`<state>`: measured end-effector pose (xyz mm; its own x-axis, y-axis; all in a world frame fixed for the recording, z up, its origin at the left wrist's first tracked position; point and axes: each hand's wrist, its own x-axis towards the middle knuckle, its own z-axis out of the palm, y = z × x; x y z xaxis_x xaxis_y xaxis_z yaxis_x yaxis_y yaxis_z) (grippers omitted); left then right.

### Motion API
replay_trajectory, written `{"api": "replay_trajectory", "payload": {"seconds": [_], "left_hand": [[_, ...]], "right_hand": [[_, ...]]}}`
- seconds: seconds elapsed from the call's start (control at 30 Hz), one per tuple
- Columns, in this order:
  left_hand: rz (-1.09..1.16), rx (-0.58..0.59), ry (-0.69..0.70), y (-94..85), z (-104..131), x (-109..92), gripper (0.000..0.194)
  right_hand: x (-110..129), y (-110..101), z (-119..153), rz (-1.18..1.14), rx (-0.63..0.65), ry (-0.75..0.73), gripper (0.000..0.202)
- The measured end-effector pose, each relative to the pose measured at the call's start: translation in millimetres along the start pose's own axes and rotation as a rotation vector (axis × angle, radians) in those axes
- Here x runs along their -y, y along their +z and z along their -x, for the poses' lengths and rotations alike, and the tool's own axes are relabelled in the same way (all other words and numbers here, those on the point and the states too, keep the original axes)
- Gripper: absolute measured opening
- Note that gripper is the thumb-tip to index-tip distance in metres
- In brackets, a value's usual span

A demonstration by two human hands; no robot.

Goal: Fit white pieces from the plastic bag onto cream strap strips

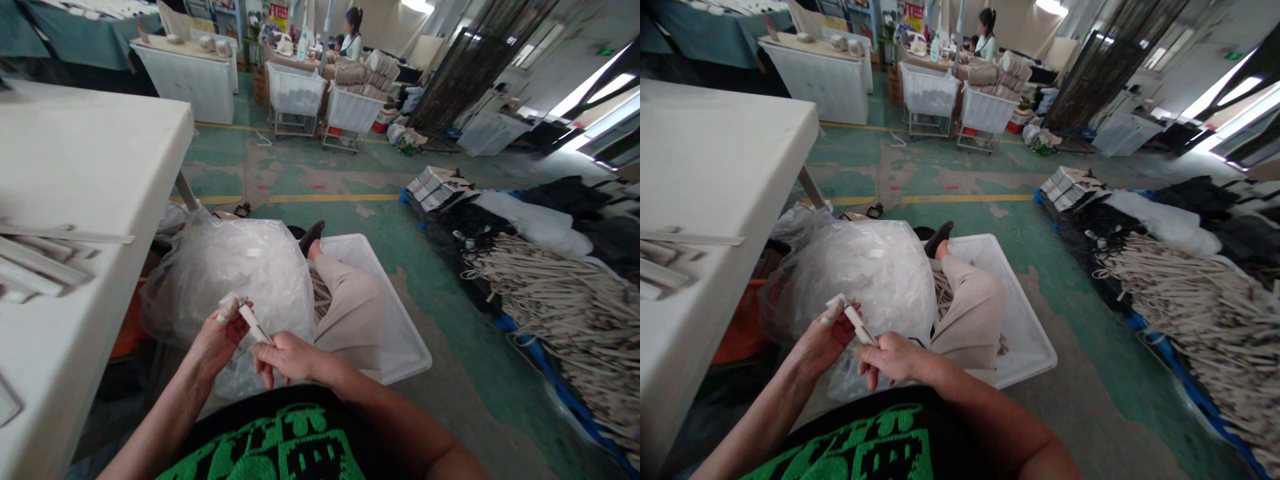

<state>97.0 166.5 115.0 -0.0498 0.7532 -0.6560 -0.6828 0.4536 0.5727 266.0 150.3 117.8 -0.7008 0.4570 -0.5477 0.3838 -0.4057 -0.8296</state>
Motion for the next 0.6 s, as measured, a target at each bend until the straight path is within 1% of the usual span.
{"api": "replay_trajectory", "payload": {"seconds": [0.07, 0.13, 0.27, 0.37, 0.6], "left_hand": [[-0.022, 0.052, -0.01, -2.9, 1.7, 1.1, 0.02], [-0.029, 0.063, -0.011, -6.1, 2.5, 1.8, 0.022], [0.001, 0.027, -0.024, -10.1, 2.5, 2.1, 0.015], [0.022, 0.013, -0.039, -11.5, 2.2, 2.2, 0.009], [0.018, -0.02, -0.047, -11.5, 2.5, 2.8, 0.015]], "right_hand": [[0.5, -0.9, -2.8, 0.006, -0.015, 0.021, 0.041], [0.9, -1.1, -4.6, 0.009, -0.011, 0.037, 0.04], [-2.3, 0.5, -6.4, 0.004, -0.018, 0.044, 0.04], [-5.8, 0.9, -6.6, -0.003, -0.039, 0.006, 0.04], [-0.9, -1.4, -1.2, 0.029, -0.121, -0.079, 0.04]]}}
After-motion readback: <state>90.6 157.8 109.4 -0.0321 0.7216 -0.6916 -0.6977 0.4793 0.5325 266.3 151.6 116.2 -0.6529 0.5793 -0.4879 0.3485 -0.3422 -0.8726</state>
